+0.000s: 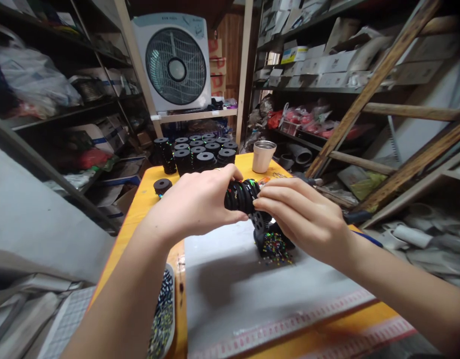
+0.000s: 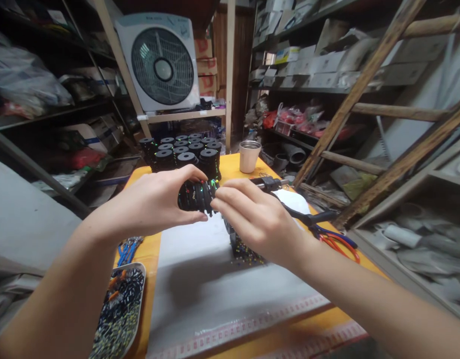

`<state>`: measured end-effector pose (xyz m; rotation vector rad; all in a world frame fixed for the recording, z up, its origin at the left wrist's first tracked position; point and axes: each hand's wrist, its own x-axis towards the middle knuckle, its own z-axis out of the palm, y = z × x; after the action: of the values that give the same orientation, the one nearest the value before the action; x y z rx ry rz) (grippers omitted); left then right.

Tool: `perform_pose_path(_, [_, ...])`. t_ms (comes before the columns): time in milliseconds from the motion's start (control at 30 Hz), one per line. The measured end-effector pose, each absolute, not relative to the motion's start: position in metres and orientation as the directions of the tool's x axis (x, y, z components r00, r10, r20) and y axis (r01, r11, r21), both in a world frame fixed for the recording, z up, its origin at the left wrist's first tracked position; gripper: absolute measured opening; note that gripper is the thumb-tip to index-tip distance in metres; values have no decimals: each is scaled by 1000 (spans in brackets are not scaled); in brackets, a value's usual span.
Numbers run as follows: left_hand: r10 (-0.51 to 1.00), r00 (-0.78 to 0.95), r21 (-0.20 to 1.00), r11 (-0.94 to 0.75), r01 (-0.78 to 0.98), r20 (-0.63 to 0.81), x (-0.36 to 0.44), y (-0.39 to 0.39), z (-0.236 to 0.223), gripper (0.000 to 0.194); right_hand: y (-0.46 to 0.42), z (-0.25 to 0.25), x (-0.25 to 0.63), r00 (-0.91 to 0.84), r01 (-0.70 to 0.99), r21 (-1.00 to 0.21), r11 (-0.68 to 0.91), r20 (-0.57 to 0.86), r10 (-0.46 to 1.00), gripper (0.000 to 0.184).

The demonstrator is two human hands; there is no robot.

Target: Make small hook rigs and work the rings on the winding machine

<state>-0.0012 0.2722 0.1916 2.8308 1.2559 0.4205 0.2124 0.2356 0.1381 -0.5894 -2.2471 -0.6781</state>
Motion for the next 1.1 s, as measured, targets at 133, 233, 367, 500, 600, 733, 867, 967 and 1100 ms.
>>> perform_pose_path(133, [737,635,122,-670,732,233,-1,272,192,50,236,142,211,-617,582,227,781,749,242,25])
perform_pose_path(233, [741,632,132,-667,734,230,-1,272,193,50,236,146,210,-566,582,135,802,775,280,18])
perform_pose_path(367, [738,632,128,-668,733,235,-1,272,191,49,236,148,211,-557,580,123,805,781,282,17])
perform_pose_path(500, [737,632,128,-669,732,239,-2,272,191,51,236,148,212,-573,581,129,804,766,291,18])
perform_pose_path(600, [737,634,128,-670,731,236,-1,273,191,50,235,148,212,-585,581,138,802,755,294,19])
perform_pose_path(733, [740,627,126,-665,736,242,0,272,192,49,234,147,213,-604,591,181,786,745,282,21])
perform_pose_path(867, [738,628,126,-667,734,246,0,272,191,49,235,144,214,-618,590,213,779,740,266,23])
perform_pose_path(967, [737,629,123,-668,734,248,-1,272,191,48,236,142,214,-616,593,218,776,743,262,26])
perform_pose_path(1100, [733,634,132,-674,727,247,-1,272,190,47,236,140,212,-625,588,248,770,743,238,28])
